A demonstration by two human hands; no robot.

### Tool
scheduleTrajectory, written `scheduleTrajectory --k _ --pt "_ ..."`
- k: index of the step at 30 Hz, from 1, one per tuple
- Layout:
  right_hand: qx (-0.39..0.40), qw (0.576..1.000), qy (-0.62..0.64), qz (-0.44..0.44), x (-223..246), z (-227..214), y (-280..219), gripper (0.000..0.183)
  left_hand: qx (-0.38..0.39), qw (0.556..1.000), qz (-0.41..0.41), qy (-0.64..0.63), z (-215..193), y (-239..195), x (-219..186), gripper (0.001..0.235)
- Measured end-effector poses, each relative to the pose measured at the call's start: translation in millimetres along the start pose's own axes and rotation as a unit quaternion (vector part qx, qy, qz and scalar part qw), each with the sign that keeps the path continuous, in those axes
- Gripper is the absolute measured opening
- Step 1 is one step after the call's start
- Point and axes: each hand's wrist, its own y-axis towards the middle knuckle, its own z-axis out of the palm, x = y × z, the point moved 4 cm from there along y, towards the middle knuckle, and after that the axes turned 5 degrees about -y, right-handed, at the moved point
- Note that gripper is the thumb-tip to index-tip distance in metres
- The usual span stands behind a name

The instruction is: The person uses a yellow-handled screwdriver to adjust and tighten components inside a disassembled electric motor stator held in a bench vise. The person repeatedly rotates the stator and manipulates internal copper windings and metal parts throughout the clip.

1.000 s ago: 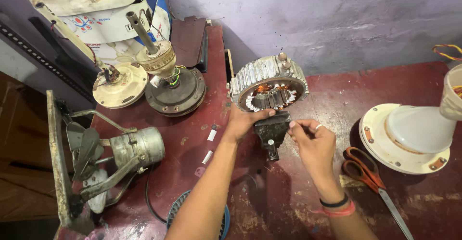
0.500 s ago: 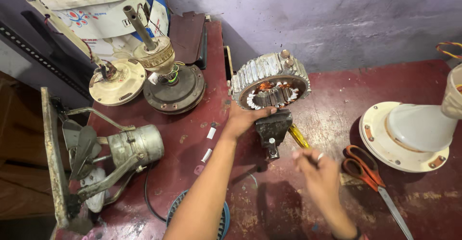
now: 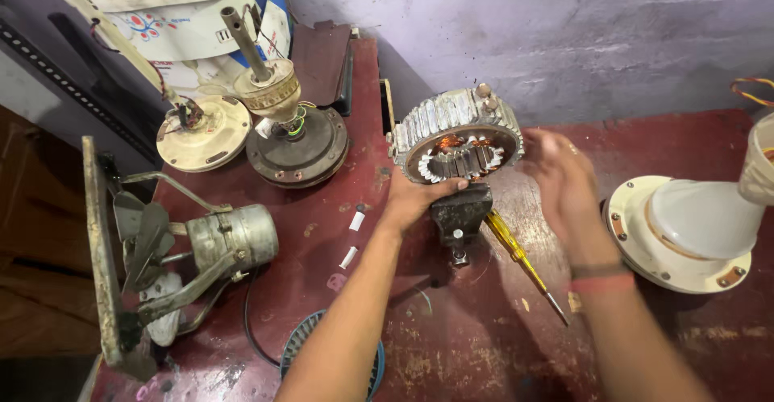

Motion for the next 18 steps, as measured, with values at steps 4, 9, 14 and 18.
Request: scheduleTrajectory --k 4,9,14,18 --pt "0.128 0.980 -0.069 0.137 -12 20 96 0.029 0.009 0.999 0.045 -0.015 2 -3 -4 0.069" --pt "0.255 0.866 -0.340 0.262 -22 33 154 0.040 -0.008 0.997 0.062 0.043 3 -4 -6 0.066" --pt "0.348 0.809 -0.377 0.289 -38 49 188 0.052 -0.016 0.996 0.059 0.059 4 -8 -12 0.065" --pt "0.426 0.757 -0.426 0.252 -49 52 207 0.066 -0.011 0.996 0.060 0.057 6 -8 -16 0.063"
